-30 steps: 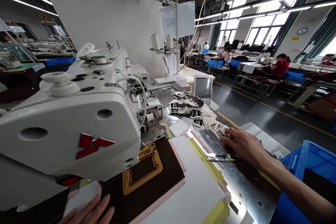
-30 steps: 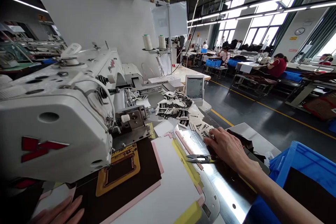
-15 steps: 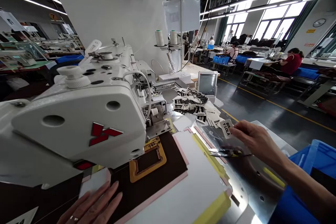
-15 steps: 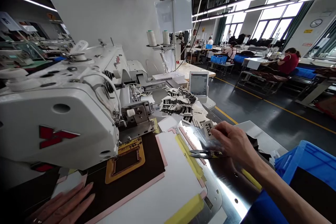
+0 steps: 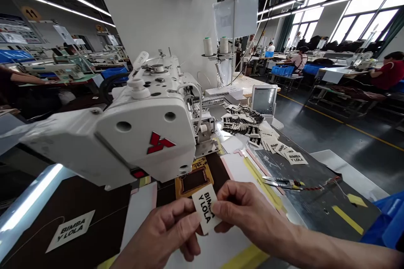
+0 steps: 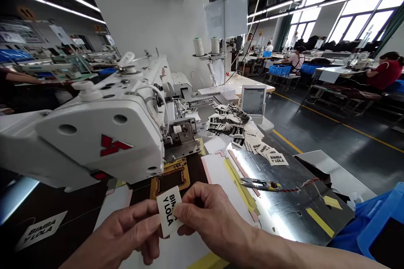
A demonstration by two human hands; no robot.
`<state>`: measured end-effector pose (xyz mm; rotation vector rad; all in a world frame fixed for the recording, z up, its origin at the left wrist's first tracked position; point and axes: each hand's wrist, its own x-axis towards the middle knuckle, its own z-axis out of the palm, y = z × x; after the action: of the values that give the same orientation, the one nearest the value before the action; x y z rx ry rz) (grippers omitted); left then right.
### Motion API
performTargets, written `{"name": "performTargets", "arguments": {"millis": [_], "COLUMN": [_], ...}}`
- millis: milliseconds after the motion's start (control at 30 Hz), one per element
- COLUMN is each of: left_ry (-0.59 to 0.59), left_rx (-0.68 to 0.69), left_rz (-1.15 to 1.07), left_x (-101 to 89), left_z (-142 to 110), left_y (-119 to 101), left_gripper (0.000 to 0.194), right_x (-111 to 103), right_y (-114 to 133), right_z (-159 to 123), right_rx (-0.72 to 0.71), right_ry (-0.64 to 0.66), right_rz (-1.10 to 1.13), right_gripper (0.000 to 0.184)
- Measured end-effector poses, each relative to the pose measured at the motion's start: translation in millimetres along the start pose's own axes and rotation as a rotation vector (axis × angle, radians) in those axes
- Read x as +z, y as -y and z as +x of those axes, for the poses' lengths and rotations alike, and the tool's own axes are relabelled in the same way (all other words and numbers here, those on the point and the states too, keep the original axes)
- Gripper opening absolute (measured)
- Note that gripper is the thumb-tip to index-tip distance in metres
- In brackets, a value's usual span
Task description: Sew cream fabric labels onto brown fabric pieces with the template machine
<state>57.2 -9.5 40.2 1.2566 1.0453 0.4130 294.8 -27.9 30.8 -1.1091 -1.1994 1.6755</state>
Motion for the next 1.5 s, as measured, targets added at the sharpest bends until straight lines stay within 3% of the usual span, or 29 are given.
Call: {"name": "performTargets", "arguments": {"millis": [200,300,367,500,667,767,900,1033,1133,1233,1367,1500], "left_ry": [0.023,0.071,0.067,0.039,0.016,-0.003,-0.143,-0.018,-0.032,-0.094,-0.030,-0.172], "left_rx": [-0.036,-0.059,-0.069,-0.096,-0.130,-0.135,-0.092,-0.164,-0.141,-0.108,-0.143,-0.081], "left_rz": [0.014,0.036,0.029,-0.040,-0.016,-0.016,-0.140,-0.038,0.045,0.042,0.122,0.256], "left_x": [-15.5,-16.2,-16.2,-23.5,-38.3,-39.3,-29.6,-18.9,-19.0,-23.8,-27.7,-32.3], "left_z": [3,2,2,0,0,2,1,-5,-9,-8,-1,7], "left_y": [-8,-13,-15,-8,-1,-1,7,13,6,-5,-7,-2], "left_gripper": [0.048,0.050,0.051,0.052,0.051,0.051,0.052,0.066,0.062,0.055,0.049,0.051], "right_x": [-14,-16,-11,1,1,2,10,14,8,3,2,-5], "right_y": [19,29,29,17,13,17,11,4,14,27,27,28], "right_z": [18,32,40,46,54,57,47,41,46,51,57,76], "right_rx": [-0.106,-0.069,0.005,0.053,0.142,0.131,0.168,0.096,0.133,0.192,0.135,-0.005], "right_ry": [0.019,0.164,0.231,0.147,0.206,0.180,0.192,0.105,0.269,0.456,0.305,0.179], "right_rz": [-0.355,-0.393,-0.386,-0.219,-0.223,-0.238,-0.108,-0.142,-0.298,-0.497,-0.543,-0.687], "right_gripper": [0.029,0.026,0.024,0.023,0.018,0.025,0.040,0.029,0.007,0.006,0.007,0.008]}}
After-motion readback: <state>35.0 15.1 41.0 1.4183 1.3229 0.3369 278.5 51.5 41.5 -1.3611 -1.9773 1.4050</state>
